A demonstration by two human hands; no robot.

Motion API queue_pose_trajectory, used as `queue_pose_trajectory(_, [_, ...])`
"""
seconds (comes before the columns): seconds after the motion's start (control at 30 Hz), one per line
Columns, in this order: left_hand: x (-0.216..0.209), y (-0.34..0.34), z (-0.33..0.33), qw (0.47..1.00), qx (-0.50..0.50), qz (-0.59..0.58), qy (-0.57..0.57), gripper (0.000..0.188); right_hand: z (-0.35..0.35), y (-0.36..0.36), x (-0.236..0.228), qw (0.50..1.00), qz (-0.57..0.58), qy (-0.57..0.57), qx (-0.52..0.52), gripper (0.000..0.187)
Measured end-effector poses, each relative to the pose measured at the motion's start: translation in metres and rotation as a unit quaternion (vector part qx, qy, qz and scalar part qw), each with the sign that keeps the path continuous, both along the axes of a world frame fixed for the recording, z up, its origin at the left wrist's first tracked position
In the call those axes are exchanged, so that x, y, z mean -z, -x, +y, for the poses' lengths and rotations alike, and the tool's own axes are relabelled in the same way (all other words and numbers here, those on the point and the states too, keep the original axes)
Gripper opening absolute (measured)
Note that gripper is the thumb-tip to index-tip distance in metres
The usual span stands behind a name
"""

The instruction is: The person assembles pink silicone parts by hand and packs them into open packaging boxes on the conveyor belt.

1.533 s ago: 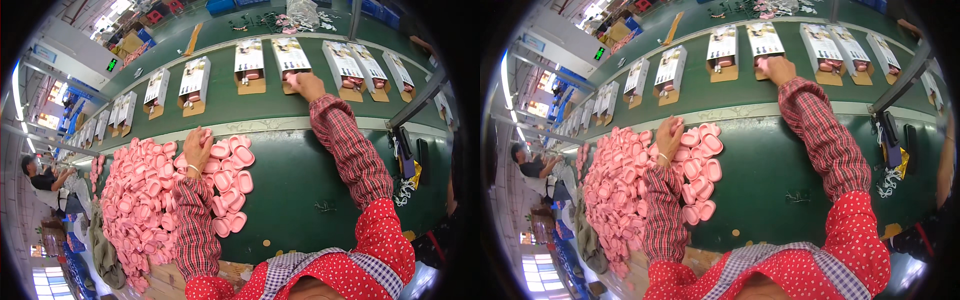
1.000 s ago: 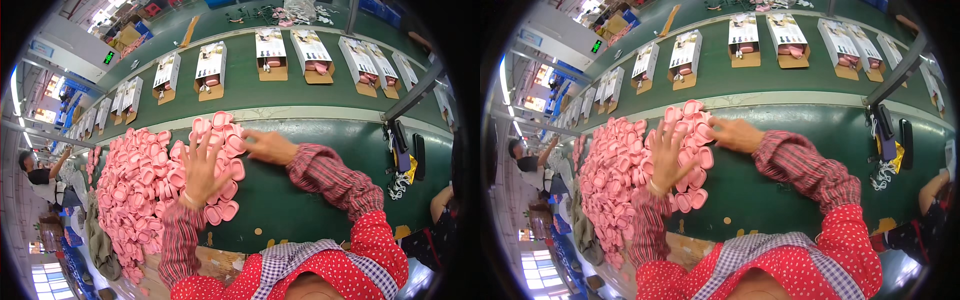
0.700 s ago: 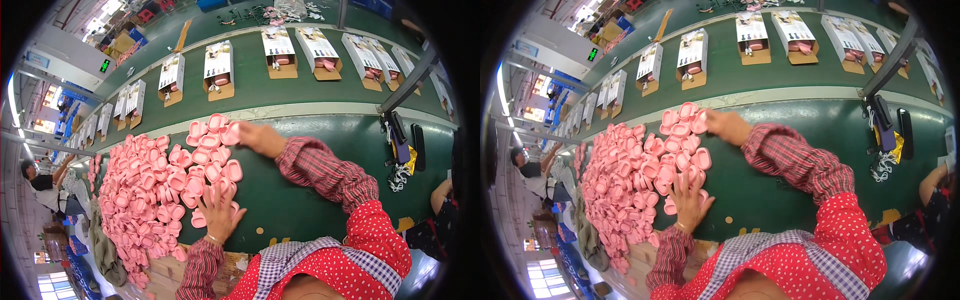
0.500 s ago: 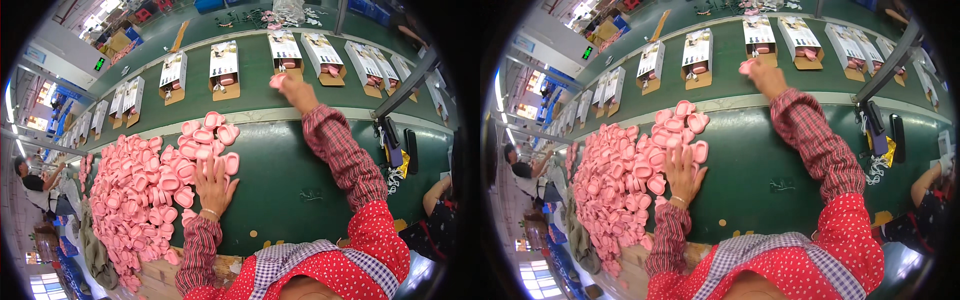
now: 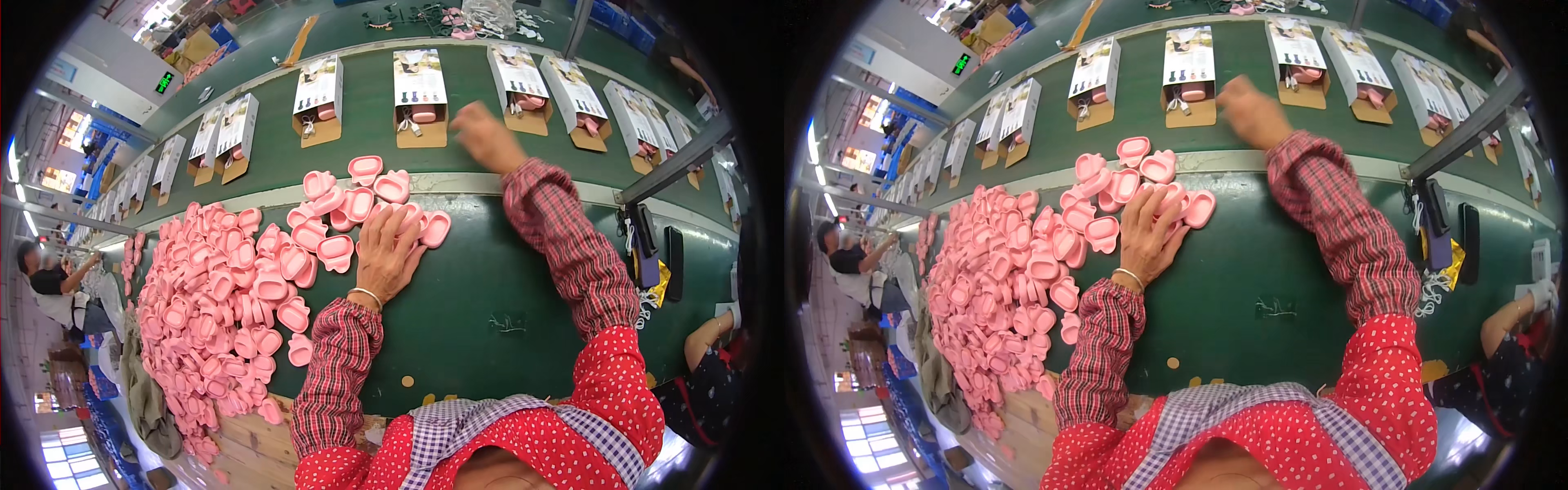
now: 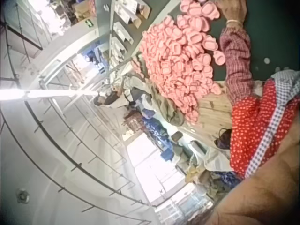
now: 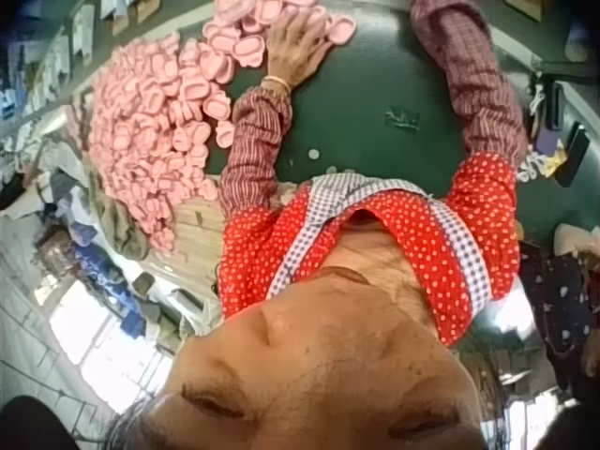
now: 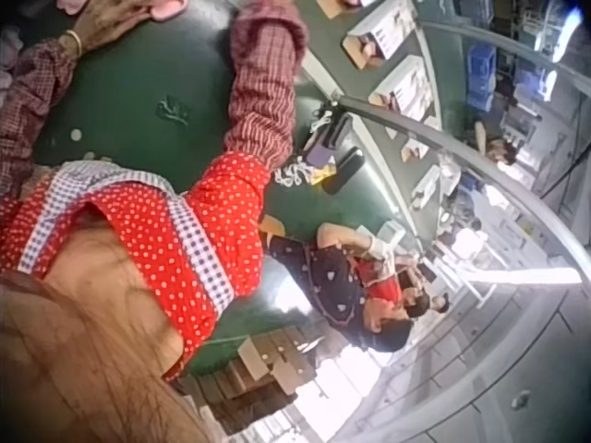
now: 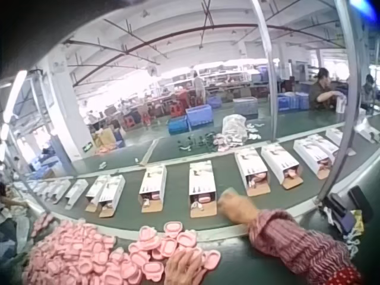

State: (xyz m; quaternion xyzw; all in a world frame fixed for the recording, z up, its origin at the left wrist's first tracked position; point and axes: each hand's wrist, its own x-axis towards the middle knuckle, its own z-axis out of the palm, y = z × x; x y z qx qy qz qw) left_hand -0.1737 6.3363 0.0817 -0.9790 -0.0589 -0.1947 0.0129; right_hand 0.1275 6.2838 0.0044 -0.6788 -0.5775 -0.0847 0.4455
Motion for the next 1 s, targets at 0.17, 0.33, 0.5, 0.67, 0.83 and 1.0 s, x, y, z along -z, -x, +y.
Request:
queue_pose_trajectory(0.17, [0.002,-0.011,-0.002,0.999,0.001,-0.032,-0.001,0.041,0.011,0.096,-0.028,0.977,-0.043,0.032,-0.204,0.026])
queue_pose_trajectory(0.33, [0.003,-0.013,-0.002,0.999,-0.012,-0.046,-0.007,0.041,0.006,0.094,-0.025,0.986,-0.044,0.079,-0.137,0.022])
queue_pose_trajectory(0.5, [-0.002,-0.018,-0.003,0.999,-0.014,-0.043,-0.003,0.040,-0.015,0.013,-0.025,0.995,-0.005,0.093,0.020,0.014])
queue_pose_trajectory(0.67, [0.000,-0.028,-0.005,0.999,-0.007,-0.053,0.001,0.040,-0.006,-0.053,-0.012,0.974,0.023,0.131,0.184,0.018])
queue_pose_trajectory(0.83, [-0.006,-0.025,-0.002,0.999,-0.024,-0.044,-0.004,0.039,0.003,0.008,-0.029,0.987,0.036,0.111,-0.112,0.024])
queue_pose_trajectory(1.0, [-0.006,-0.036,-0.005,0.999,-0.014,-0.051,-0.001,0.039,0.004,0.013,-0.021,0.989,-0.023,0.133,-0.064,0.019])
